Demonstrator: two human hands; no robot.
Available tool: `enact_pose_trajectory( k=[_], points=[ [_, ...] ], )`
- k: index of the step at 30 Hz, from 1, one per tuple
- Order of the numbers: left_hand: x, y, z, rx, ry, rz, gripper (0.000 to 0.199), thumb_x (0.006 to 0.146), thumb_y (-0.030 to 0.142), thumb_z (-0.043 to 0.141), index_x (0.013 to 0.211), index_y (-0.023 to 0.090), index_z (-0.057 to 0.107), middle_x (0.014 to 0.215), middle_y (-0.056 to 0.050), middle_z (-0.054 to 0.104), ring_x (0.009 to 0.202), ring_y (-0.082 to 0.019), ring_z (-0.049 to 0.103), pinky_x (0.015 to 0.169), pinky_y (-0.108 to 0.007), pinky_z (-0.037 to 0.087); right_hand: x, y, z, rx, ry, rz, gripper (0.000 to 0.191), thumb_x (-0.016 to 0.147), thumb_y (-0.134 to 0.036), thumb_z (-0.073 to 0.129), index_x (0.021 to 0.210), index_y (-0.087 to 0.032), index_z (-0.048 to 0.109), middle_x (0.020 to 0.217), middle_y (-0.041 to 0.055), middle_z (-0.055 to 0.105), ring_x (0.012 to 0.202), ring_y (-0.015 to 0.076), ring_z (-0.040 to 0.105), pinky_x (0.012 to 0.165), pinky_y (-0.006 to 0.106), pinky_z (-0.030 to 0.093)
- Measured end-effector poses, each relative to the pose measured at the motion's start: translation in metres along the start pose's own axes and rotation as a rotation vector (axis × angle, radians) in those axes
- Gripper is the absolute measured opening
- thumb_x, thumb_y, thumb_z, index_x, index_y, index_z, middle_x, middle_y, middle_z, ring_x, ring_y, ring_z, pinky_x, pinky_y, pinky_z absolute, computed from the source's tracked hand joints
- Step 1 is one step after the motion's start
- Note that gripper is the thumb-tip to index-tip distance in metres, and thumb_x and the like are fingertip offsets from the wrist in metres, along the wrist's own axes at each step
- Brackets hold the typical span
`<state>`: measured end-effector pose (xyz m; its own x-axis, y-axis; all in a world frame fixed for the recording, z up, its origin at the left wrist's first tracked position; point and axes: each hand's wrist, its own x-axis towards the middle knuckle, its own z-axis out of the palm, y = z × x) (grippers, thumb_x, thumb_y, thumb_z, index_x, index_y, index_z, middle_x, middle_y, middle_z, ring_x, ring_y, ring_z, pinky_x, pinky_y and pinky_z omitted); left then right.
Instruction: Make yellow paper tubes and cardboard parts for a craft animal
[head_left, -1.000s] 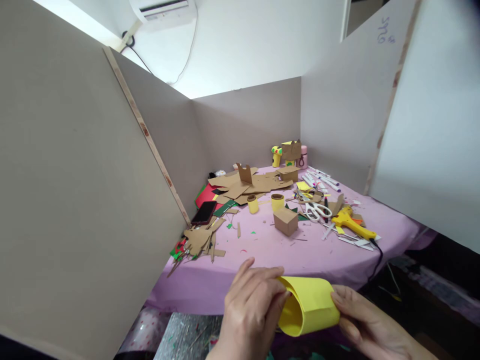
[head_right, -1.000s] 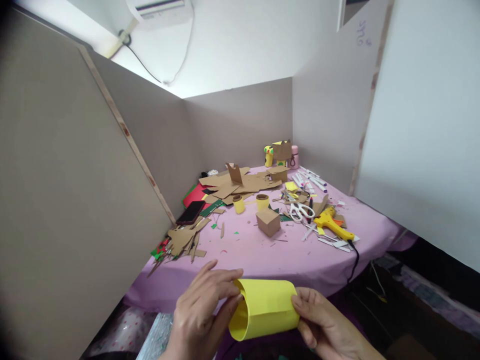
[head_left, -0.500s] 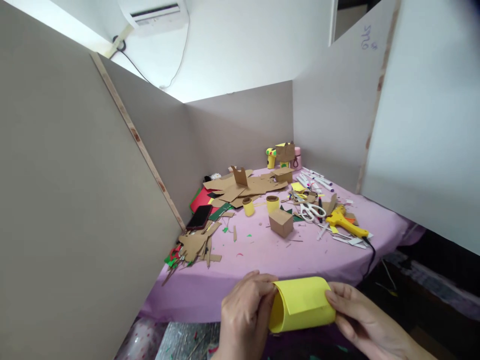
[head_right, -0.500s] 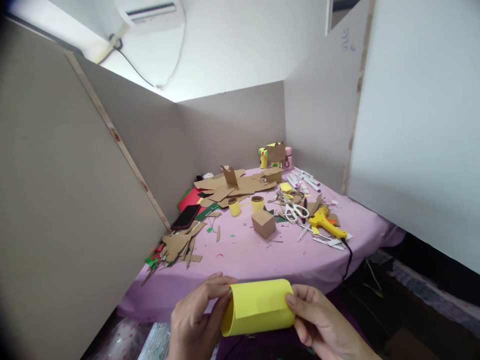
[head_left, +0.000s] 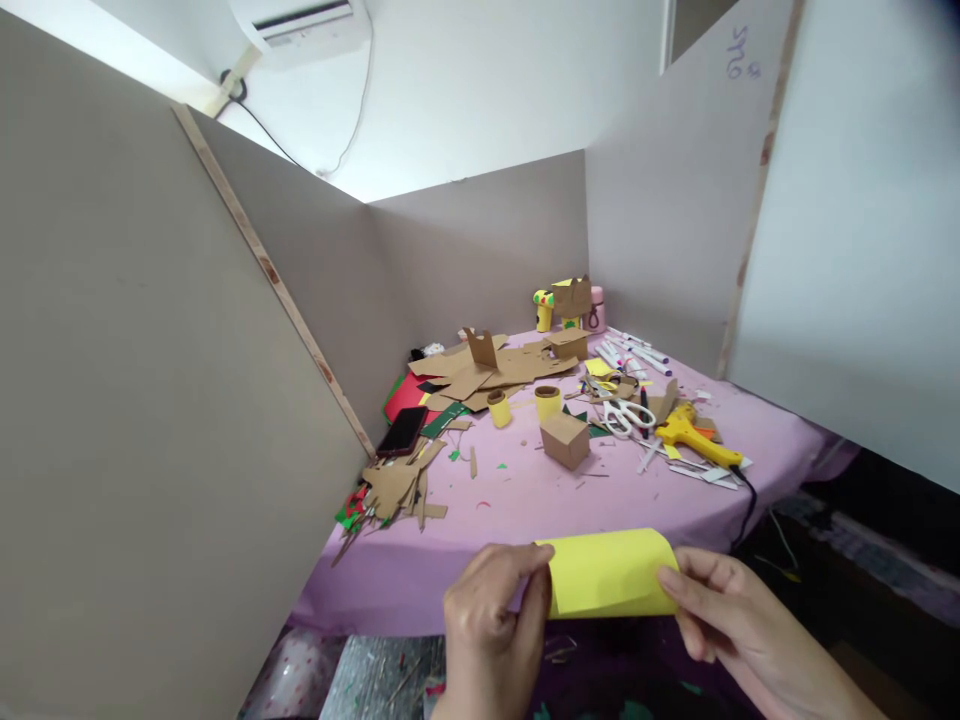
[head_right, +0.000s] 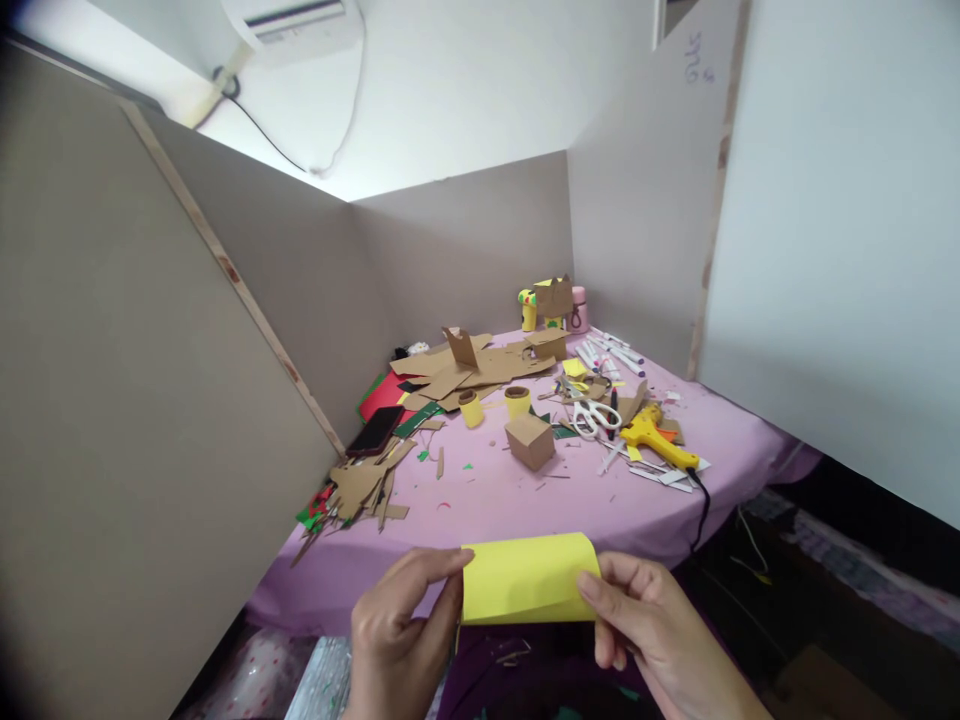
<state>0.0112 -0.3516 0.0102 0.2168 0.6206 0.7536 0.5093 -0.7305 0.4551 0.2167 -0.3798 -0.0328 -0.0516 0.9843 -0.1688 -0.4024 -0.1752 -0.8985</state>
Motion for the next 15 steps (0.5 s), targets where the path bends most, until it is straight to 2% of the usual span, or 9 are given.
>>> enact_pose_trajectory(
  k=[5,7,9,12,15],
  points=[
    [-0.003,0.004,0.006,-0.304,-0.103,-0.601,0.01,0.075,0.019,0.061,0.074,0.018,0.071,0.071,-0.002,0.074,0.068,-0.015,0.067,0.061,-0.02,0.049,0.002,0.003,-0.002,-0.09,0.025,-0.071,0.033,0.07,-0.046,0.073,0.065,-0.014,0.066,0.043,-0.0059,0.052,0.041,0.0051,0.041,0.044,0.017,0.03],
    [-0.002,0.005,0.007,-0.464,-0.082,-0.744,0.011,0.073,0.025,0.063,0.075,0.017,0.071,0.073,-0.003,0.075,0.07,-0.017,0.067,0.062,-0.021,0.049,0.004,0.004,-0.002,-0.125,0.041,-0.092,0.035,0.069,-0.049,0.072,0.065,-0.014,0.065,0.042,-0.0052,0.053,0.041,0.0062,0.043,0.044,0.018,0.03],
    [0.0,0.006,0.008,-0.561,-0.045,-0.799,0.016,0.072,0.029,0.064,0.078,0.017,0.072,0.074,-0.004,0.075,0.073,-0.018,0.066,0.065,-0.022,0.049,0.006,0.005,-0.002,-0.153,0.054,-0.1,0.039,0.067,-0.052,0.071,0.063,-0.015,0.064,0.041,-0.0047,0.053,0.041,0.0072,0.044,0.044,0.019,0.031],
    [0.001,0.007,0.009,-0.642,0.003,-0.805,0.026,0.071,0.039,0.064,0.081,0.016,0.072,0.075,-0.006,0.074,0.077,-0.021,0.067,0.07,-0.025,0.049,0.009,0.007,-0.002,-0.22,0.055,-0.118,0.041,0.068,-0.056,0.069,0.062,-0.015,0.063,0.041,-0.0038,0.054,0.04,0.0087,0.044,0.044,0.02,0.031],
    [0.001,0.004,0.013,-0.696,0.062,-0.865,0.035,0.06,0.045,0.073,0.077,0.015,0.072,0.072,-0.009,0.074,0.073,-0.025,0.068,0.069,-0.03,0.051,0.012,0.011,-0.004,-0.326,0.054,-0.179,0.042,0.074,-0.057,0.061,0.065,-0.016,0.063,0.043,-0.0023,0.057,0.042,0.0103,0.045,0.045,0.021,0.033]
  ],
)
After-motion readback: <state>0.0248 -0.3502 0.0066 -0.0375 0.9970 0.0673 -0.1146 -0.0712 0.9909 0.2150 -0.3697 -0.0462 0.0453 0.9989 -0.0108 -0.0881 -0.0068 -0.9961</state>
